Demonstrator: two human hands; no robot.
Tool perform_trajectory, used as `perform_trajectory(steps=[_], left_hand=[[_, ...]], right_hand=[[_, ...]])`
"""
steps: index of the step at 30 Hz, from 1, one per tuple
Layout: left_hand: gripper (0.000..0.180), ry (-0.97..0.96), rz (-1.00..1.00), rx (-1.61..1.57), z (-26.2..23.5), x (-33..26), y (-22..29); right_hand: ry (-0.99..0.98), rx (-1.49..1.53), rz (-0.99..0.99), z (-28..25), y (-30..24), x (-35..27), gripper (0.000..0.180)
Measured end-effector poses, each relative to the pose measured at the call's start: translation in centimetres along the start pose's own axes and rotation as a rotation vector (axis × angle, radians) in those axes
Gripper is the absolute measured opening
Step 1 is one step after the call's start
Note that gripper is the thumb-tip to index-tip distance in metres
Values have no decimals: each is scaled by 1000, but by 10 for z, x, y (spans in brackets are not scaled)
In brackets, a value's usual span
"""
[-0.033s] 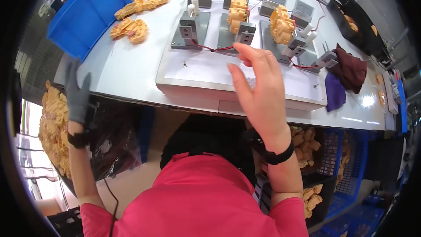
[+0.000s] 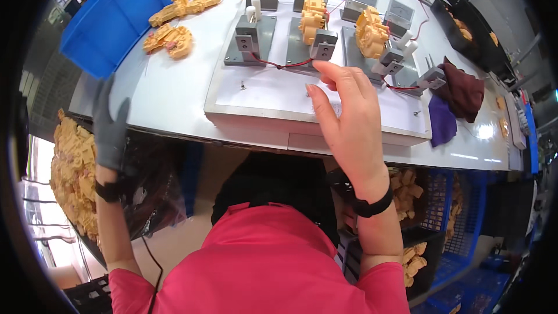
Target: The person places yellow plastic toy car bodies onto a white testing board with metal clamps and wires. They secure the items in the clamps and adjust the setup, occasionally wiping the board with a cloth. The person handles the items one at a time, moving them from a blue bin to the testing station.
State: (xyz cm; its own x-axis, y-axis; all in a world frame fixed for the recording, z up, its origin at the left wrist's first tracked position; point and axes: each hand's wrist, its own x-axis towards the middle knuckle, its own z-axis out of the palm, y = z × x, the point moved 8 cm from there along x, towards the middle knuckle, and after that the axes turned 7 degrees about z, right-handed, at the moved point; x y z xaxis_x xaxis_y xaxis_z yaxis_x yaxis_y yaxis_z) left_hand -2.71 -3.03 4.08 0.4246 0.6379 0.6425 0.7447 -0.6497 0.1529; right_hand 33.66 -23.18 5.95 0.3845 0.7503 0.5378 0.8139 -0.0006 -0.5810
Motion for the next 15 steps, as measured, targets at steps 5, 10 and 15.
perform_trajectory(steps=[5, 10, 15], left_hand=[[52, -84, 55, -232, 22, -7, 94], [50, -114, 5, -418, 45, -15, 104], [48, -113, 81, -623, 66, -2, 132]], right_hand=[[-141, -93, 32, 13, 23, -2, 14], [-193, 96, 191, 21, 30, 2, 9], [-132, 4, 117, 22, 31, 3, 8]])
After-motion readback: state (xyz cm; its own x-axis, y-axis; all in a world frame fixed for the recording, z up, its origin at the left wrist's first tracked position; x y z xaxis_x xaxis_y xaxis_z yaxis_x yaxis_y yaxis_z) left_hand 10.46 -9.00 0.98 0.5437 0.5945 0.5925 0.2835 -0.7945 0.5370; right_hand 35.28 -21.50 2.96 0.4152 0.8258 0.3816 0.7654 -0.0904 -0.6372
